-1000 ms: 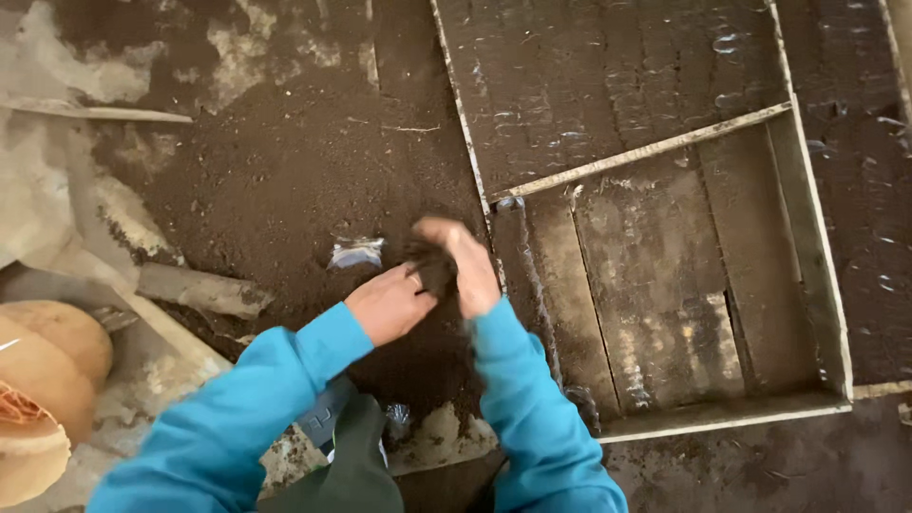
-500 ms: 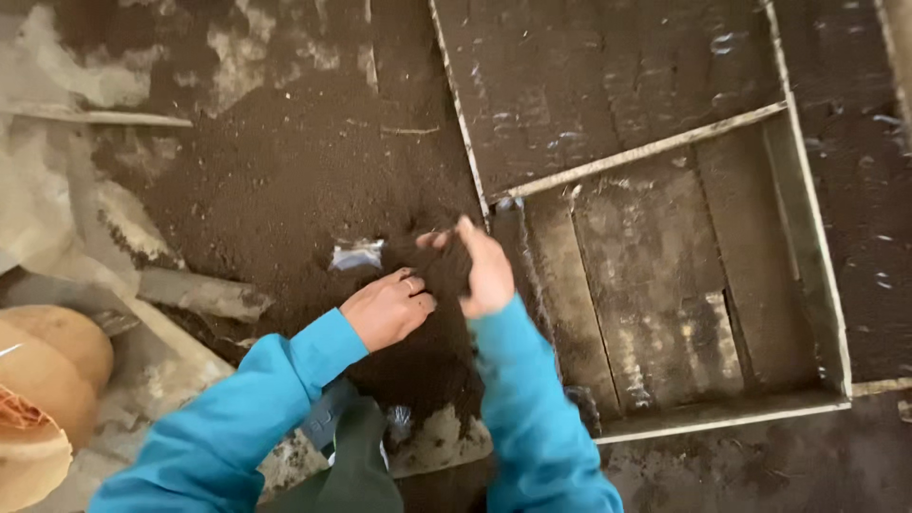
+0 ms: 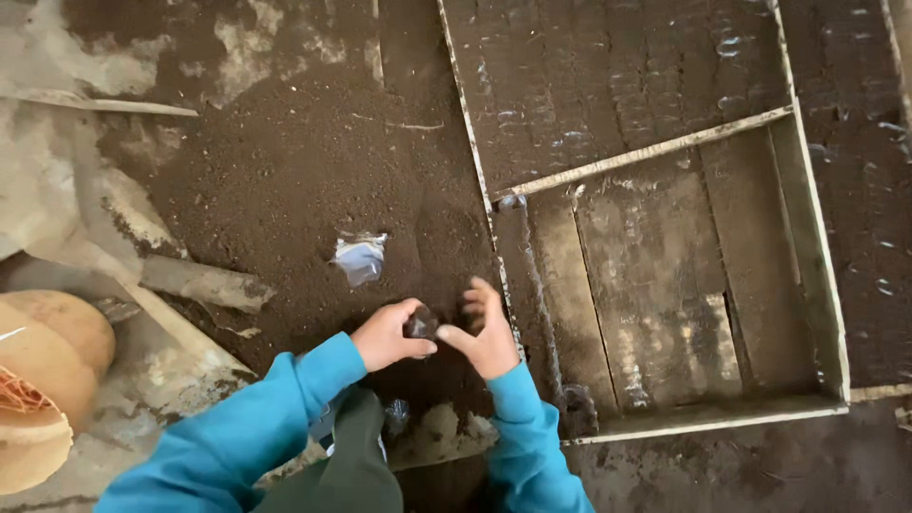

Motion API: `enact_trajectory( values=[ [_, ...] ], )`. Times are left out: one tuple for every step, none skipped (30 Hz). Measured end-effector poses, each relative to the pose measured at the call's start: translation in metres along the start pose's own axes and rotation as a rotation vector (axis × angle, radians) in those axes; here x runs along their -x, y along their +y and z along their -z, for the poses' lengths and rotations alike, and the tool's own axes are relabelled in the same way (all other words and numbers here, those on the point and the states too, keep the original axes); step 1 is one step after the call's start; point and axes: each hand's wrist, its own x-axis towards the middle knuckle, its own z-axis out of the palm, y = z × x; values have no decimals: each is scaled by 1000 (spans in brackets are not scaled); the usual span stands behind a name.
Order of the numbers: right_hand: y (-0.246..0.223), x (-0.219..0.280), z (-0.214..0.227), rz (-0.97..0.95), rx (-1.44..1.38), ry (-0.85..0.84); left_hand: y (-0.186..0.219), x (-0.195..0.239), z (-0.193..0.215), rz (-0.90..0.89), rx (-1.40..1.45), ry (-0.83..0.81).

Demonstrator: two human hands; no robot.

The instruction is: The person repeatedly scoops soil from a pile on the floor and places it into a rectangular metal tray. The hands break up clumps and transfer the soil by hand without using tools.

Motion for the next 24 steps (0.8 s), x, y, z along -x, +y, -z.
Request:
enact_trajectory(
  values=[
    [4, 5, -10, -2, -1, -2, -14, -4, -7, 3, 1, 1],
    [8, 7, -19, 202, 204, 39, -27, -9, -14, -72, -120, 31],
    [12, 9, -28, 406, 407, 81, -41, -16, -21, -146, -240, 63],
    [6, 15, -30, 391, 403, 76, -36, -7, -24, -133, -233, 56],
    [-2, 21, -32, 413, 340, 81, -31, 2, -27, -93, -199, 58],
    [-11, 11, -30, 468, 282, 95, -21, -2, -21, -78, -181, 77],
    [-3, -9, -24, 486, 282, 99, -16, -8, -11, -90, -190, 87],
    [9, -16, -19, 172, 215, 186, -16, -5, -10, -67, -158, 101],
    [22, -24, -15, -142, 146, 271, -17, -2, -9, -44, -127, 115],
    [38, -30, -21, -147, 149, 271, -26, -6, -12, -42, -122, 112],
    [53, -37, -26, -109, -93, 189, -35, -11, -15, -24, -146, 122],
    [68, -48, -32, -64, -338, 106, -42, -18, -15, -8, -175, 133],
    [37, -36, -29, -62, -338, 107, -40, -19, -15, -10, -176, 132],
    [7, -23, -28, 62, -121, 90, -39, -18, -15, 53, -146, 104],
    [-23, -9, -26, 187, 95, 71, -39, -18, -16, 116, -116, 76],
    [-29, -1, -27, 187, 95, 70, -38, -17, -16, 116, -116, 77],
    [-35, 8, -27, 243, 145, 75, -38, -17, -17, 81, -74, 63],
    [-40, 20, -27, 294, 197, 79, -38, -15, -19, 48, -30, 45],
    [-42, 20, -23, 290, 197, 77, -5, -7, -15, 51, -27, 44],
    [-44, 19, -20, 376, 405, 69, 29, -1, -10, 40, -73, -4],
    [-47, 17, -16, 460, 613, 60, 63, 5, -4, 29, -118, -53],
    [-37, 17, -9, 452, 616, 65, 86, 14, -4, 28, -118, -63],
    [-28, 16, -1, 486, 608, 67, 109, 21, -4, 42, -197, -97],
    [-19, 14, 6, 521, 600, 74, 132, 27, -2, 53, -279, -133]
  ],
)
